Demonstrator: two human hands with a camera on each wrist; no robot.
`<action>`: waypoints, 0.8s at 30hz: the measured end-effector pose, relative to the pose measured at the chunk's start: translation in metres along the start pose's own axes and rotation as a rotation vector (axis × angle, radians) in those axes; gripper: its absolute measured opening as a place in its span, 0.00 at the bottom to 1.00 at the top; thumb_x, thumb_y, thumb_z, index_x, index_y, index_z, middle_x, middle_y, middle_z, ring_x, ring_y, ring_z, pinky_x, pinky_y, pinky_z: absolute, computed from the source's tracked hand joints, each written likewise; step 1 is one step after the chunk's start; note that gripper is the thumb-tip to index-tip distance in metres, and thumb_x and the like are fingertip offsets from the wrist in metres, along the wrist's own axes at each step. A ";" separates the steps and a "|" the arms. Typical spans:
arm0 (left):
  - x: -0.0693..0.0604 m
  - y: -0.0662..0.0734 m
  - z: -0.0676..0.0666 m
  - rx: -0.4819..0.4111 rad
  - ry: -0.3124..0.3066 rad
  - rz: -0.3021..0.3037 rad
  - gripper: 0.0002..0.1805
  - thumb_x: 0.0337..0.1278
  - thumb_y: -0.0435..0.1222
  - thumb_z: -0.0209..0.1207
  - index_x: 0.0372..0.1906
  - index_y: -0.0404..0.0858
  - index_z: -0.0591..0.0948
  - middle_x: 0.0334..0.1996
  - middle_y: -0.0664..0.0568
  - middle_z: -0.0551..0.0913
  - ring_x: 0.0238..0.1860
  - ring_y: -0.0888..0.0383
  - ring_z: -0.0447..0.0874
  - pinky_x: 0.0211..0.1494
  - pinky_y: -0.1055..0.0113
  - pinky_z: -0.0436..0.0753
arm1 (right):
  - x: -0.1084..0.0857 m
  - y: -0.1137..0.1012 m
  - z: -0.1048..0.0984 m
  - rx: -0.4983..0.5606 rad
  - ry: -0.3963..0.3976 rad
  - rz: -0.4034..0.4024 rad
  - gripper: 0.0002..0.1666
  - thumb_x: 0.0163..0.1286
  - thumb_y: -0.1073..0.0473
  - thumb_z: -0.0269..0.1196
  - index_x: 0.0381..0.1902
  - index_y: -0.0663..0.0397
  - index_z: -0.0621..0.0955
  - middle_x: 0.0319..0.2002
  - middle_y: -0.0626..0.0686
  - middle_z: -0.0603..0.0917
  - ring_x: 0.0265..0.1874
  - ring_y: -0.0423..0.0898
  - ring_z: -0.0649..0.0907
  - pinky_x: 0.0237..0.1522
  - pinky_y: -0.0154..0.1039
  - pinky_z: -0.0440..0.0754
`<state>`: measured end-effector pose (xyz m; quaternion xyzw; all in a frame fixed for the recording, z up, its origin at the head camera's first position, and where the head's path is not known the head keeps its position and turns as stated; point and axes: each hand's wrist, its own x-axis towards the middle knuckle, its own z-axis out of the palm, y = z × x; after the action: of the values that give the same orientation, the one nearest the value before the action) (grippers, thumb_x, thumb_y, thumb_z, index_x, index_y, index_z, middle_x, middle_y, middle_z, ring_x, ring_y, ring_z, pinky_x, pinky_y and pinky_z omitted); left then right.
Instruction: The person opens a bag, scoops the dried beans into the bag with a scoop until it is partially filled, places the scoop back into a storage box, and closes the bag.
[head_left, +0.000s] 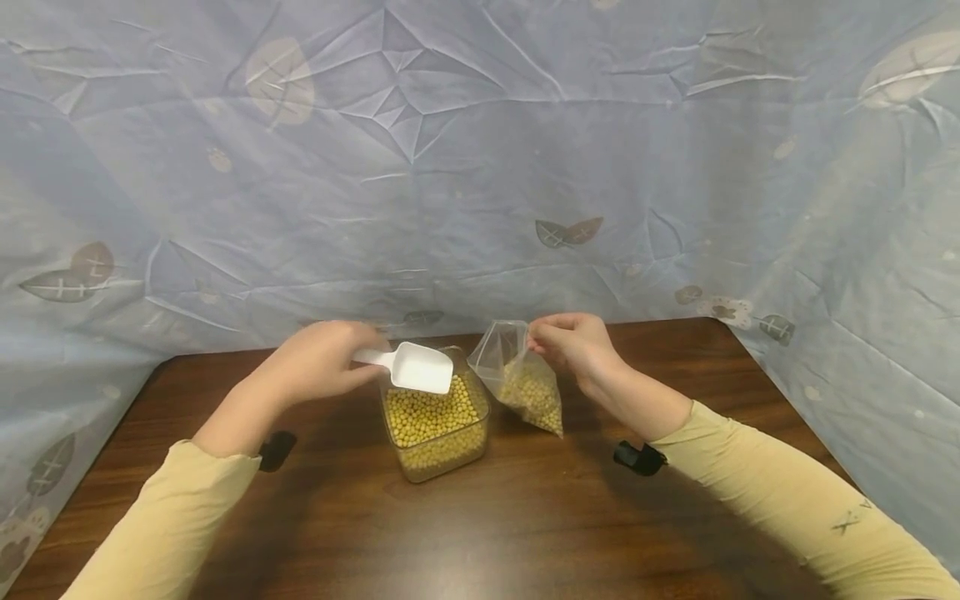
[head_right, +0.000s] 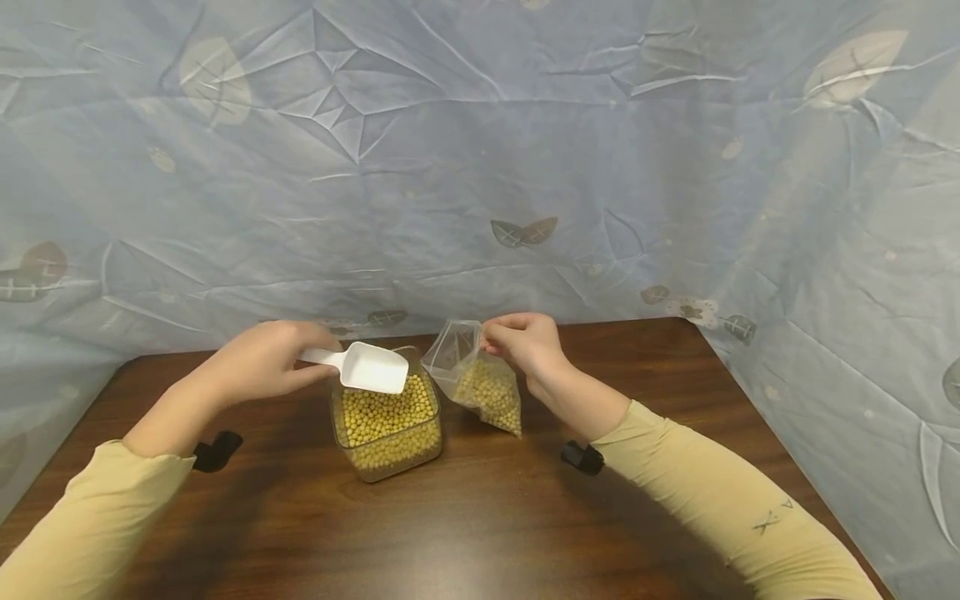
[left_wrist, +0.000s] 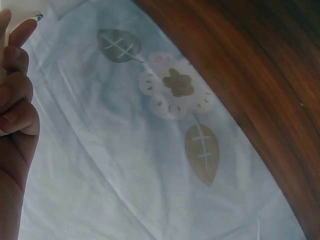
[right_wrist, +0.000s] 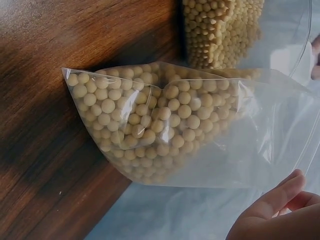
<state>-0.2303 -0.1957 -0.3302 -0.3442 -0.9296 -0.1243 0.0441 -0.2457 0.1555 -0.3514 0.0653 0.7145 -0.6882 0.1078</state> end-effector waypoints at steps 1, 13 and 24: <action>-0.001 0.000 0.001 0.003 -0.010 0.011 0.09 0.63 0.39 0.72 0.44 0.40 0.90 0.40 0.51 0.92 0.40 0.52 0.91 0.48 0.49 0.88 | 0.000 0.000 0.000 0.001 0.003 -0.002 0.15 0.77 0.68 0.61 0.55 0.76 0.82 0.30 0.46 0.88 0.28 0.34 0.89 0.39 0.25 0.87; 0.002 0.003 0.011 0.035 -0.073 0.108 0.06 0.56 0.38 0.76 0.36 0.43 0.90 0.33 0.56 0.90 0.34 0.60 0.87 0.43 0.55 0.87 | 0.000 0.001 0.001 -0.007 0.010 -0.019 0.17 0.78 0.69 0.60 0.58 0.79 0.80 0.34 0.48 0.87 0.28 0.34 0.89 0.40 0.25 0.87; 0.021 0.012 0.012 0.065 -0.180 0.124 0.05 0.52 0.37 0.77 0.33 0.45 0.91 0.33 0.57 0.91 0.35 0.58 0.87 0.44 0.56 0.88 | 0.001 0.003 0.002 0.006 0.008 -0.034 0.16 0.78 0.69 0.60 0.56 0.79 0.80 0.31 0.46 0.87 0.27 0.33 0.89 0.39 0.24 0.87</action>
<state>-0.2385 -0.1700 -0.3355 -0.4090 -0.9104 -0.0595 -0.0209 -0.2460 0.1540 -0.3547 0.0562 0.7140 -0.6917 0.0928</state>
